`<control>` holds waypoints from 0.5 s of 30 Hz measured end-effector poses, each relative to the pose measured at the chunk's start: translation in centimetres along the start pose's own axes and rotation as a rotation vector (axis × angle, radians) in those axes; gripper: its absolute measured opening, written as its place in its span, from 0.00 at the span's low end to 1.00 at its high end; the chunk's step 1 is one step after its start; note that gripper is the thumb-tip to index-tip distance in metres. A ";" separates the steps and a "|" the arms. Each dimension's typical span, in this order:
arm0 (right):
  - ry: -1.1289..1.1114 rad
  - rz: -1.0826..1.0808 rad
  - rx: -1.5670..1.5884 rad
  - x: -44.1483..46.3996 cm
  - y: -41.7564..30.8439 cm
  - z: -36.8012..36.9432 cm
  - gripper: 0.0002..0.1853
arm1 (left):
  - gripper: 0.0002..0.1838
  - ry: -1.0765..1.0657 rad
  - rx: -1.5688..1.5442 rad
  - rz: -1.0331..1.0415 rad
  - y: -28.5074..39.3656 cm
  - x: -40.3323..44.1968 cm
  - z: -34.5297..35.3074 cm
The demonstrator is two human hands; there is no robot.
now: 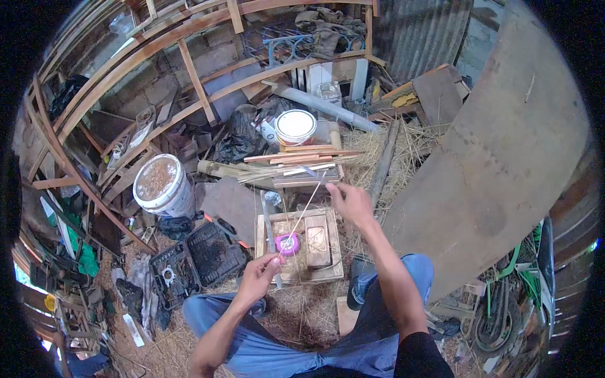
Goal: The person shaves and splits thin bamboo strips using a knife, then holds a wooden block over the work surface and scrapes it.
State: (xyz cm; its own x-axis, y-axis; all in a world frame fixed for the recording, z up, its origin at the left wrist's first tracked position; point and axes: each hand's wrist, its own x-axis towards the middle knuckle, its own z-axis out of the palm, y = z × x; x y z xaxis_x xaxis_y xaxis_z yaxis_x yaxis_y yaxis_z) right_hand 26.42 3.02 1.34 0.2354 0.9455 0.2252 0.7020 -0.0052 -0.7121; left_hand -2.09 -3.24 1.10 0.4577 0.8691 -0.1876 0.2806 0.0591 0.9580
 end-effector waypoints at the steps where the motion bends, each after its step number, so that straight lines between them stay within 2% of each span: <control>1: 0.052 -0.004 -0.017 0.3 0.2 -0.4 0.25 | 0.14 -0.002 -0.002 0.004 -0.2 0.1 -0.1; 5: 0.130 0.062 -0.148 0.7 1.2 -0.4 0.29 | 0.15 -0.004 -0.008 0.052 -1.5 0.4 -0.1; 7: 0.269 0.227 0.060 2.0 3.6 -1.2 0.30 | 0.16 -0.021 0.017 0.079 -1.4 0.3 -0.5; 8: 0.274 0.226 0.064 2.1 3.9 -1.0 0.30 | 0.16 -0.032 0.011 0.054 -1.3 0.4 -0.7; 10: 0.038 0.496 0.888 1.7 3.0 -2.0 0.32 | 0.16 -0.043 -0.007 0.031 -1.3 0.5 -0.6; 11: -0.018 0.438 1.021 0.8 -0.2 -2.6 0.28 | 0.14 -0.031 -0.010 0.067 -1.6 0.7 -0.7; 12: -0.016 0.436 1.013 0.4 -1.4 -2.3 0.28 | 0.11 -0.022 -0.013 0.102 -1.6 0.9 -0.6; 14: -0.198 0.315 0.956 -0.2 -2.7 -1.7 0.21 | 0.12 -0.063 -0.042 0.077 -1.1 0.8 -0.3; 15: -0.200 0.317 0.955 -0.6 -2.9 -1.3 0.21 | 0.13 -0.116 -0.053 0.049 -0.6 0.7 -0.2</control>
State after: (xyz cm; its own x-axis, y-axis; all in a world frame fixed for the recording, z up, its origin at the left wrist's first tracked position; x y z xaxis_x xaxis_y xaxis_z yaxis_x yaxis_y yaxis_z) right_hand 25.12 2.06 4.18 0.1395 0.9831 -0.1185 -0.2215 -0.0857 -0.9714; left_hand -2.11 -2.60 0.39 0.5653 0.8089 -0.1615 0.2124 0.0465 0.9761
